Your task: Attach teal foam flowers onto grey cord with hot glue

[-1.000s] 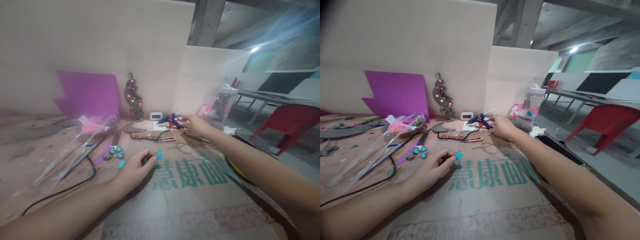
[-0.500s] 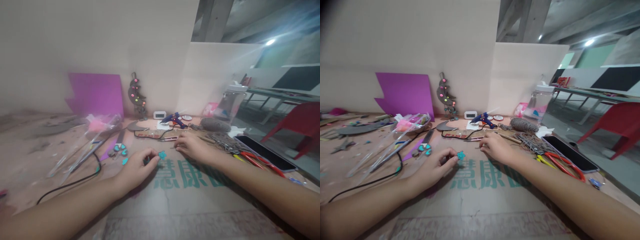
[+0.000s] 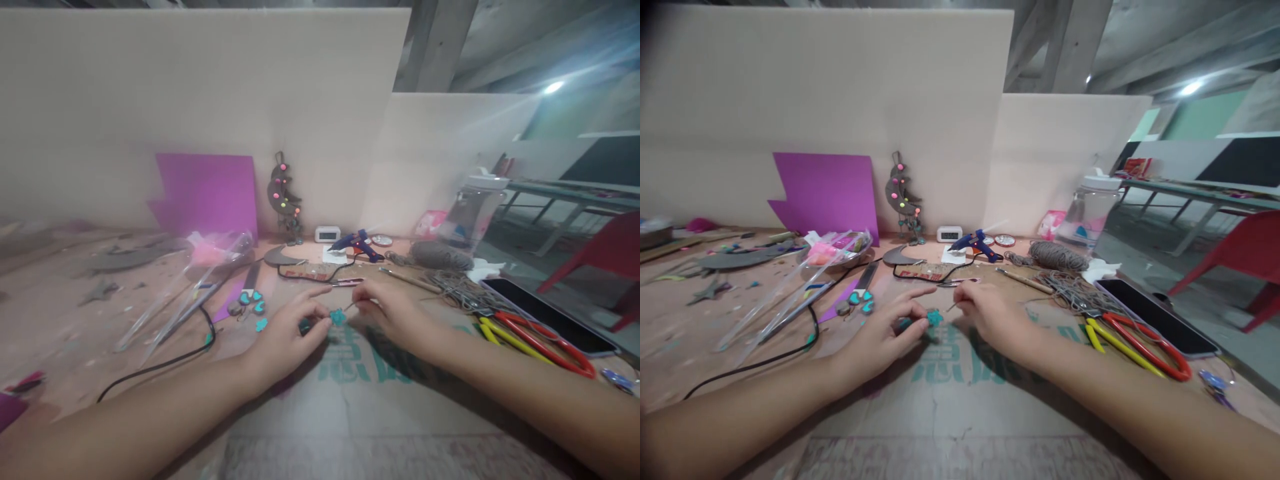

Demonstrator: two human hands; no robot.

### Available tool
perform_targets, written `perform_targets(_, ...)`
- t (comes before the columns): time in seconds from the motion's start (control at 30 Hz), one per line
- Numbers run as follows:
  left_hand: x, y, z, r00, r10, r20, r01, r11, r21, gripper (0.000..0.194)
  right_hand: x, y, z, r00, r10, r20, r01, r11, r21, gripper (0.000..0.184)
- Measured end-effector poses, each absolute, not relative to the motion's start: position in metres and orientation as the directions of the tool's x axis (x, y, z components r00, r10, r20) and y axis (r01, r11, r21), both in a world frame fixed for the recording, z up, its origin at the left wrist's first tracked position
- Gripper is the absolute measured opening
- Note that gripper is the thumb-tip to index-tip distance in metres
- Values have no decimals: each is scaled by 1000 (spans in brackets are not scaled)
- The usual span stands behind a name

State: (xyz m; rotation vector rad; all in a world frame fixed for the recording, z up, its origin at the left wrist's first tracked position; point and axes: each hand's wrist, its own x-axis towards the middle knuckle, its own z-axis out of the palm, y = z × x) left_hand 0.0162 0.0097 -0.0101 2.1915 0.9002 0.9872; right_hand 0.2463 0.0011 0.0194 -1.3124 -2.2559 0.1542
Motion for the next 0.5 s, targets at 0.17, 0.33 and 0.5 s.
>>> perform_targets(0.17,18,9,-13,588,721,366,345,-633,693,12,234,-2,1,-410,842,349,806,514,-294,9)
perform_targets(0.33,19,8,-16,610,718,336,326,-613,719,11,234,-4,-2,-440,798,412,794,560,-237,12)
perform_targets(0.5,20,8,-14,613,710,346,322,-625,711,10,235,-5,-7,-484,757,439,771,606,-195,15)
